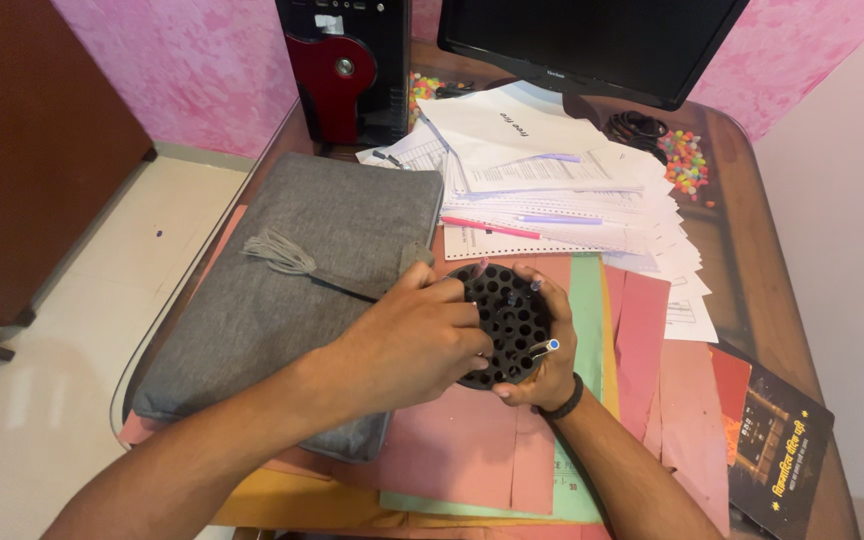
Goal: The person organizes a cluttered desk by placing pens into a cylindrical pen holder, moving a computer tower, and repositioning a laptop sleeve. The person handles pens, a pen holder, a computer tower, and a laptop sleeve to tidy the workspace.
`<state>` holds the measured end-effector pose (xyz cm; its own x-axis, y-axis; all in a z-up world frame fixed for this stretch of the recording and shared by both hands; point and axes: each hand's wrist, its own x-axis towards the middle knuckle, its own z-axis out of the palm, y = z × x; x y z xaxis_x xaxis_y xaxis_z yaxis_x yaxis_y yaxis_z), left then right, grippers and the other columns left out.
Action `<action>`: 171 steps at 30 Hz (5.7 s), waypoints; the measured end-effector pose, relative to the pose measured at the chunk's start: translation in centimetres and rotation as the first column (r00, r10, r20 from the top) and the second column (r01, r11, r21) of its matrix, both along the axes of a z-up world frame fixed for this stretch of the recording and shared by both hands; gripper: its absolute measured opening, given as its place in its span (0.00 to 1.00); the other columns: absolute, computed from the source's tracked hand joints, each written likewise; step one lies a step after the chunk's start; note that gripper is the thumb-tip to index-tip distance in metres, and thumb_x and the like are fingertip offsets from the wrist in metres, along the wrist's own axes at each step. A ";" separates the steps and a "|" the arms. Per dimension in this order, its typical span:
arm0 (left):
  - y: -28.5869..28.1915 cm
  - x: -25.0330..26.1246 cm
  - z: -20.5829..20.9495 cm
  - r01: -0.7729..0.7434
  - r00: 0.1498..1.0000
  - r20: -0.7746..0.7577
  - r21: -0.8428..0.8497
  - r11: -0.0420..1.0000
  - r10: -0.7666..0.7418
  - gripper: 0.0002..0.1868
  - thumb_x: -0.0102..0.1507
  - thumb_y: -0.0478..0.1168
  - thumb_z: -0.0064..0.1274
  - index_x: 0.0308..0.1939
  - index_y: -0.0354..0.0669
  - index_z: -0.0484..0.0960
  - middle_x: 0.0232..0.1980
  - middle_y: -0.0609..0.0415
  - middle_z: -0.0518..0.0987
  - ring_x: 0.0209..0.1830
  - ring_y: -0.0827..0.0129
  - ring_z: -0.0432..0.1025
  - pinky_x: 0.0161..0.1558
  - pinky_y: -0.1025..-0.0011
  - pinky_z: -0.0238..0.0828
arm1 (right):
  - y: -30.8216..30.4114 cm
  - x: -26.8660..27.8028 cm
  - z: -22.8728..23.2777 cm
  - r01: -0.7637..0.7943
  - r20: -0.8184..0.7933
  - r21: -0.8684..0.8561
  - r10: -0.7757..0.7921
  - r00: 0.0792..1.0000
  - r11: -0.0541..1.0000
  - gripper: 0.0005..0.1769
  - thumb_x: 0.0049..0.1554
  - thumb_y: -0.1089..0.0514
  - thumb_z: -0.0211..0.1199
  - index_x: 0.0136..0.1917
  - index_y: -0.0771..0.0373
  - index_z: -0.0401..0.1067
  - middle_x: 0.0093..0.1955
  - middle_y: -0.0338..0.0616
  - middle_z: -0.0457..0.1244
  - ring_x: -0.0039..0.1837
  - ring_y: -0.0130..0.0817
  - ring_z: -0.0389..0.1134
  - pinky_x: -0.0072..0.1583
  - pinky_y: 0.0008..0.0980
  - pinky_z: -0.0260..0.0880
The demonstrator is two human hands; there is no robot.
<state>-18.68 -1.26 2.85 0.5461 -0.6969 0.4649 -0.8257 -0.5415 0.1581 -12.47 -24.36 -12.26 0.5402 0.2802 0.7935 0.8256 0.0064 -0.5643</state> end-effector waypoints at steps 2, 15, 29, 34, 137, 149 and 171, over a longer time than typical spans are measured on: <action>0.1 0.1 -0.2 0.009 1.000 0.017 0.006 1.000 -0.009 0.04 0.58 0.42 0.64 0.31 0.48 0.88 0.30 0.63 0.80 0.41 0.69 0.69 0.48 0.63 0.57 | 0.0 0.0 -0.1 0.002 0.010 0.001 -0.002 1.000 1.000 0.68 0.44 0.27 0.74 0.82 0.63 0.47 0.79 0.59 0.53 0.81 0.50 0.57 0.80 0.49 0.62; 1.2 0.5 1.7 0.024 0.999 0.028 -0.236 0.971 -0.018 0.17 0.56 0.53 0.65 0.39 0.46 0.89 0.30 0.60 0.80 0.37 0.70 0.72 0.43 0.65 0.60 | 0.3 -0.1 0.1 -0.120 -0.061 0.083 0.126 0.990 0.989 0.67 0.45 0.32 0.78 0.82 0.62 0.46 0.80 0.59 0.50 0.82 0.51 0.54 0.80 0.51 0.62; 4.3 13.1 -3.4 -0.434 0.827 -0.484 -0.227 0.872 0.286 0.17 0.66 0.51 0.55 0.39 0.40 0.87 0.27 0.45 0.81 0.25 0.55 0.77 0.32 0.59 0.72 | 0.7 -0.3 0.4 -0.139 -0.078 0.121 0.149 0.986 0.983 0.66 0.47 0.33 0.78 0.82 0.62 0.46 0.79 0.60 0.50 0.82 0.53 0.54 0.80 0.53 0.61; 2.6 18.7 -8.0 -0.314 0.916 -0.328 -0.230 0.921 0.231 0.11 0.59 0.45 0.59 0.39 0.43 0.88 0.37 0.47 0.84 0.38 0.57 0.80 0.41 0.60 0.76 | 0.6 -0.3 0.2 -0.100 -0.049 0.096 0.105 0.993 0.990 0.65 0.47 0.31 0.76 0.83 0.62 0.46 0.78 0.59 0.51 0.83 0.53 0.52 0.82 0.55 0.60; 0.8 16.4 -2.7 -0.304 0.893 -0.386 -0.140 0.942 0.231 0.11 0.59 0.46 0.60 0.40 0.46 0.89 0.38 0.46 0.85 0.40 0.55 0.81 0.45 0.61 0.76 | 0.3 -0.3 -0.1 -0.147 -0.106 0.103 0.157 0.982 0.984 0.66 0.48 0.34 0.79 0.82 0.64 0.46 0.80 0.60 0.49 0.83 0.53 0.53 0.82 0.54 0.60; -5.3 22.9 -7.5 -0.186 0.927 -0.320 0.068 0.980 0.198 0.10 0.61 0.46 0.58 0.41 0.47 0.88 0.39 0.48 0.84 0.44 0.53 0.78 0.51 0.51 0.67 | 0.2 -0.4 -0.8 -0.180 -0.165 0.138 0.202 0.965 0.974 0.68 0.45 0.33 0.80 0.83 0.60 0.45 0.81 0.60 0.48 0.83 0.56 0.56 0.81 0.56 0.64; 0.2 14.7 2.8 -0.194 0.918 -0.396 -0.482 0.855 -0.015 0.09 0.60 0.41 0.62 0.42 0.41 0.87 0.36 0.55 0.83 0.23 0.77 0.68 0.26 0.74 0.66 | 0.5 -0.2 -0.4 -0.176 -0.101 0.139 0.191 0.976 0.974 0.65 0.47 0.34 0.78 0.83 0.60 0.46 0.80 0.57 0.49 0.84 0.53 0.51 0.83 0.55 0.59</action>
<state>-3.96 -1.11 5.61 0.7970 -0.3623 0.4833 -0.5987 -0.3683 0.7113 -12.68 -23.86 -12.69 0.5773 0.2824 0.7662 0.7344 0.2305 -0.6383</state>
